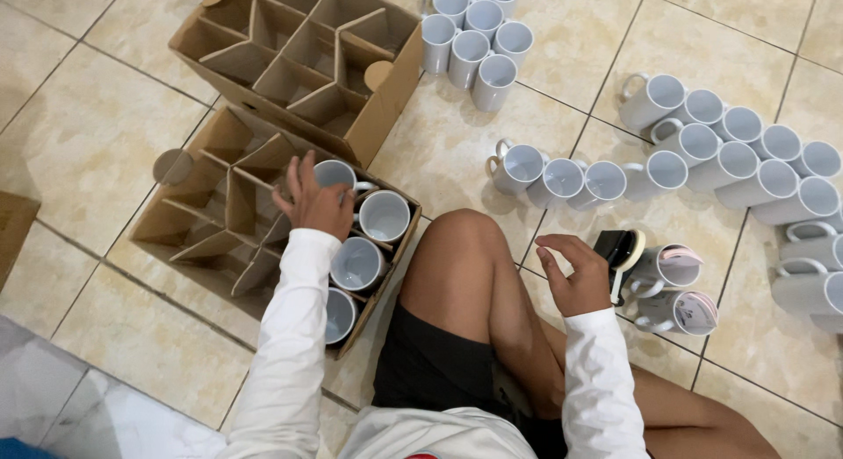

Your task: The person picks up a white mug with a pink graphic, peels off a strip of tape from its surface, and then places the mug into a cardboard box partition.

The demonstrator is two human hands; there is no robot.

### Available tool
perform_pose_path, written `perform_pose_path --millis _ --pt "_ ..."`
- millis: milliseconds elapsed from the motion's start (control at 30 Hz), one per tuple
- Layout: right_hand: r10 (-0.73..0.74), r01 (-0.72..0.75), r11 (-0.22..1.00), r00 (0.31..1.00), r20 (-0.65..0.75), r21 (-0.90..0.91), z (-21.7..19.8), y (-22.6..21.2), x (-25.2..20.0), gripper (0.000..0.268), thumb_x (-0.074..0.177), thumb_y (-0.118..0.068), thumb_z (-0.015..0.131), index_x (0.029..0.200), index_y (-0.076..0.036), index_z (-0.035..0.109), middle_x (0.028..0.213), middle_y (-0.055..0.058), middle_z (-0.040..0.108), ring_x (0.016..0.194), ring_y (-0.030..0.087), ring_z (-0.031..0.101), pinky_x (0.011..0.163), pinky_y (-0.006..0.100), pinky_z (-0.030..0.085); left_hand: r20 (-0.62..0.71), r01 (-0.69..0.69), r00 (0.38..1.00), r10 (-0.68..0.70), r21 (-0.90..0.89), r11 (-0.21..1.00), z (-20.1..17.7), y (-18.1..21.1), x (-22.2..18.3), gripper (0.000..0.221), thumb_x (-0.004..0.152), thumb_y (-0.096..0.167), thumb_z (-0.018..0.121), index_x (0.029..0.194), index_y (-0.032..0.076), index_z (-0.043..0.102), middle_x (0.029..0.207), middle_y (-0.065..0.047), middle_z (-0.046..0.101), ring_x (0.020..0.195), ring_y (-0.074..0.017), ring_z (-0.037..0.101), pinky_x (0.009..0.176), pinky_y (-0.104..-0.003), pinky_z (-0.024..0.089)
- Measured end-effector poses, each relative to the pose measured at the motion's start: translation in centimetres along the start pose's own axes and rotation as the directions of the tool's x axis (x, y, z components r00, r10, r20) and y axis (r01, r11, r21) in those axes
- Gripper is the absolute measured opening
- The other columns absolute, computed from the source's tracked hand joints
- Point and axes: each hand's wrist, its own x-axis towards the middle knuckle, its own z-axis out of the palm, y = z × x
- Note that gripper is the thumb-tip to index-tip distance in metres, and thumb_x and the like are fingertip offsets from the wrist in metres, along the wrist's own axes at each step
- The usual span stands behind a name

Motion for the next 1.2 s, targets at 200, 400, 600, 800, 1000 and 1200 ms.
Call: perform_pose_path --millis 200,400,600,800,1000,1200 --pt "0.083 -0.083 0.996 0.997 -0.01 -0.017 -0.8 1.3 -1.7 0.011 0.086 -0.009 0.069 0.093 -0.013 0.075 0.09 0.008 0.072 0.092 0.031 0.068 0.082 0.041 0.052 -0.363 -0.471 0.858 0.363 -0.275 0.838 1.6 7.7 -1.0 0.01 0.074 0.025 0.068 0.083 0.024 0.065 0.095 0.005 0.057 0.09 -0.0206 0.061 0.075 -0.037 0.042" --pt "0.12 -0.12 0.978 0.993 -0.01 -0.173 -4.7 3.4 -3.1 0.011 0.087 -0.013 0.066 0.097 -0.011 0.073 0.091 0.009 0.071 0.088 0.033 0.067 0.077 0.045 0.053 0.268 -0.514 0.68 0.683 -0.49 0.704 6.1 23.0 -3.6 0.022 0.088 0.033 0.055 0.103 0.019 0.063 0.108 -0.004 0.056 0.108 -0.0325 0.059 0.088 -0.047 0.045" --pt "0.12 -0.128 0.952 0.992 -0.045 -0.277 -8.1 7.6 -4.8 0.012 0.086 -0.012 0.066 0.096 -0.008 0.07 0.091 0.013 0.069 0.092 0.037 0.066 0.079 0.047 0.053 0.437 -0.518 0.7 0.565 -0.234 0.823 13.6 30.0 -0.9 0.033 0.082 0.029 0.061 0.114 0.02 0.057 0.125 -0.007 0.049 0.125 -0.0306 0.045 0.094 -0.048 0.039" --pt "0.137 -0.121 0.95 0.99 0.037 -0.287 -6.1 9.0 -0.2 0.011 0.087 -0.014 0.063 0.095 -0.013 0.071 0.09 0.007 0.069 0.09 0.029 0.067 0.08 0.041 0.053 0.475 -0.421 0.764 0.437 -0.148 0.895 15.4 30.3 1.4 0.041 0.089 0.012 0.054 0.13 0.013 0.05 0.135 -0.012 0.047 0.132 -0.0294 0.038 0.104 -0.05 0.03" --pt "0.175 -0.149 0.961 0.98 0.092 -0.234 -3.2 11.5 3.5 0.013 0.088 -0.015 0.062 0.098 -0.014 0.071 0.094 0.008 0.069 0.094 0.031 0.067 0.08 0.043 0.054 0.482 -0.442 0.751 0.452 -0.141 0.886 22.5 28.2 1.7 0.041 0.082 0.005 0.06 0.121 0.013 0.052 0.118 -0.006 0.058 0.121 -0.0214 0.046 0.106 -0.058 0.02" --pt "0.251 -0.232 0.951 0.965 0.073 -0.204 -2.7 15.5 1.9 0.025 0.086 -0.019 0.066 0.111 -0.018 0.068 0.105 0.005 0.066 0.103 0.026 0.065 0.085 0.037 0.053 0.42 -0.487 0.754 0.506 -0.161 0.859 20.0 28.9 2.5 0.012 0.081 0.005 0.063 0.09 0.011 0.059 0.086 -0.004 0.061 0.097 -0.0237 0.055 0.093 -0.051 0.03"
